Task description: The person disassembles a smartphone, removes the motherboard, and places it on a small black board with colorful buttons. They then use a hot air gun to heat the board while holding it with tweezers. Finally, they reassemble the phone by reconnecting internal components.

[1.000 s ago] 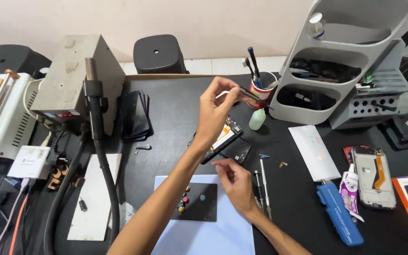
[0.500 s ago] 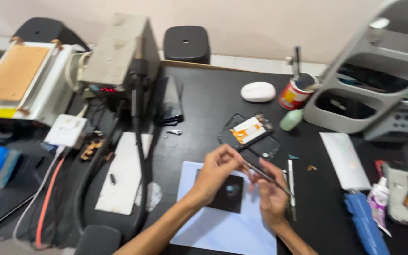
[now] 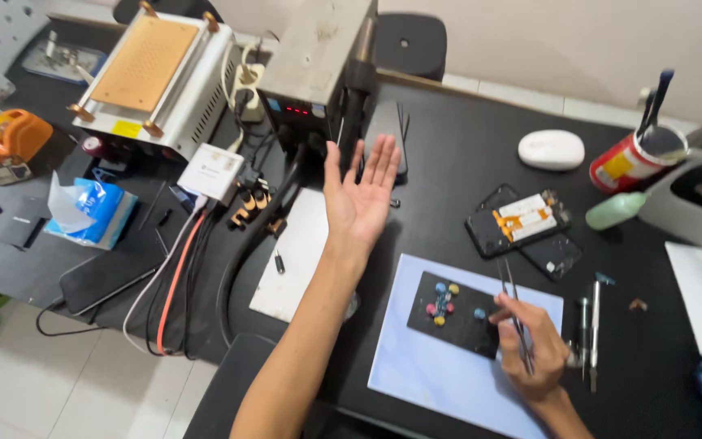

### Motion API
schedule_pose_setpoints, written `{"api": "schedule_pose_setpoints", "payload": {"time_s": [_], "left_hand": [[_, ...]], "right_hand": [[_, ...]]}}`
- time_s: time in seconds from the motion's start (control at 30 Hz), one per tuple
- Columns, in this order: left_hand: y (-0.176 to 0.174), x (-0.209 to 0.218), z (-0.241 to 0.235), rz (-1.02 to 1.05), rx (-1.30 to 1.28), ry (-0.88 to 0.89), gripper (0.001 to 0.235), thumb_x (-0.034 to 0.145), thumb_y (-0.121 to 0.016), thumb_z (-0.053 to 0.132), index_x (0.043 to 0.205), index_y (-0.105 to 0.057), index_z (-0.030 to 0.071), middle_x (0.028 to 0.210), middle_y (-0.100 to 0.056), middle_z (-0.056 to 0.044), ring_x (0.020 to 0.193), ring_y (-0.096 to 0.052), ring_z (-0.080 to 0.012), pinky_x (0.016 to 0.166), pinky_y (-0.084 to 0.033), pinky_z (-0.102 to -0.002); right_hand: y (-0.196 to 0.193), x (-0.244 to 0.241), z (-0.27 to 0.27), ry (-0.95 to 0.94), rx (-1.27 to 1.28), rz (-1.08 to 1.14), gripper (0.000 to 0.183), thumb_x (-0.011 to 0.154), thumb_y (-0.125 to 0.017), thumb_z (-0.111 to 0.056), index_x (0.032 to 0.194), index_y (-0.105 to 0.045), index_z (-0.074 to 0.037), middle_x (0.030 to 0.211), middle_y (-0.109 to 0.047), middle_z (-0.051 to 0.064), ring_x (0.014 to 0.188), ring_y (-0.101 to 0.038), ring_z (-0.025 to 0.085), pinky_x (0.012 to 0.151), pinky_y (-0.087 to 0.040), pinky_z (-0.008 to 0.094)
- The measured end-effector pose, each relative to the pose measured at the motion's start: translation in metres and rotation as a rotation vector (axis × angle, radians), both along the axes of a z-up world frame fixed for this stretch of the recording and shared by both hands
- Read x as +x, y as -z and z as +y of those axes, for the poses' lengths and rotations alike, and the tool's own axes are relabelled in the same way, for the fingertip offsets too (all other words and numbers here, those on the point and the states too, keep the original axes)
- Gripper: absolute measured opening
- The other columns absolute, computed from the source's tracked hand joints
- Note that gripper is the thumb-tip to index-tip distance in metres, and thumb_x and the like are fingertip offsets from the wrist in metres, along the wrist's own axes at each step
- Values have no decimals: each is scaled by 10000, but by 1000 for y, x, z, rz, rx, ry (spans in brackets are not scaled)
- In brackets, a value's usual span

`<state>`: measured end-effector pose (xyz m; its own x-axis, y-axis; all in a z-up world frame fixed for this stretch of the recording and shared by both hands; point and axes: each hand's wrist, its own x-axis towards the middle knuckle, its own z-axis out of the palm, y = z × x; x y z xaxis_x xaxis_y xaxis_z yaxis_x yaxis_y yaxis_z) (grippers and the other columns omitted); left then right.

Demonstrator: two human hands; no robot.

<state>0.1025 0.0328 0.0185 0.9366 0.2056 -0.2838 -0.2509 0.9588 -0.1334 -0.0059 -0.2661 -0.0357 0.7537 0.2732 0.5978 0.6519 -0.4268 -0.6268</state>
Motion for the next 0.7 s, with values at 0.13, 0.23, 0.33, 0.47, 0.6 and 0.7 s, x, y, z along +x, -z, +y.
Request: {"api": "schedule_pose_setpoints", "payload": {"time_s": [0.13, 0.23, 0.33, 0.47, 0.6, 0.7], "left_hand": [[14, 2, -2, -18, -85, -58, 505, 885, -745, 220, 1261, -508, -20, 1326, -574, -274, 1311, -543, -426, 1137, -452, -547], [21, 12, 5, -52, -152, -123, 449, 882, -726, 99, 1240, -560, -114, 1299, -624, -260, 1286, -584, -390, 1153, -462, -524], [19, 20, 12, -16, -199, -152, 360, 868, -690, 31, 1171, -584, -132, 1256, -656, -264, 1260, -623, -380, 1118, -448, -493], [5, 24, 13, -67, -108, -177, 345, 880, -705, 42, 1174, -591, -99, 1259, -656, -252, 1256, -627, -362, 1124, -452, -465], [-11, 11, 4, -120, 156, -242, 348, 927, -707, 116, 1203, -613, -75, 1275, -659, -206, 1274, -622, -314, 1144, -432, -420], [-21, 5, -9, -153, 304, -245, 346, 953, -698, 162, 1199, -619, -69, 1281, -660, -211, 1277, -623, -307, 1150, -425, -413]], "right_hand": [[-1, 0, 1, -11, 25, 26, 402, 984, -599, -214, 1290, -614, 48, 1133, -683, 199, 824, -735, 214, 757, -581, 314], [-5, 0, -1, -42, 34, 26, 501, 948, -611, -270, 1337, -583, 44, 1199, -655, 200, 840, -728, 205, 806, -567, 330], [-8, 0, -1, -73, 50, 40, 529, 938, -617, -269, 1357, -567, 51, 1236, -640, 208, 849, -724, 202, 827, -564, 333], [-12, -2, 1, -95, 96, 93, 531, 917, -620, -231, 1359, -565, 59, 1226, -634, 204, 841, -720, 197, 807, -572, 315], [-12, 0, 2, -120, 139, 107, 496, 906, -632, -159, 1348, -568, 56, 1234, -628, 207, 833, -715, 189, 800, -574, 307], [-12, 2, 2, -95, 112, 113, 474, 889, -635, -112, 1333, -581, 44, 1214, -641, 195, 818, -719, 176, 800, -573, 312]]}}
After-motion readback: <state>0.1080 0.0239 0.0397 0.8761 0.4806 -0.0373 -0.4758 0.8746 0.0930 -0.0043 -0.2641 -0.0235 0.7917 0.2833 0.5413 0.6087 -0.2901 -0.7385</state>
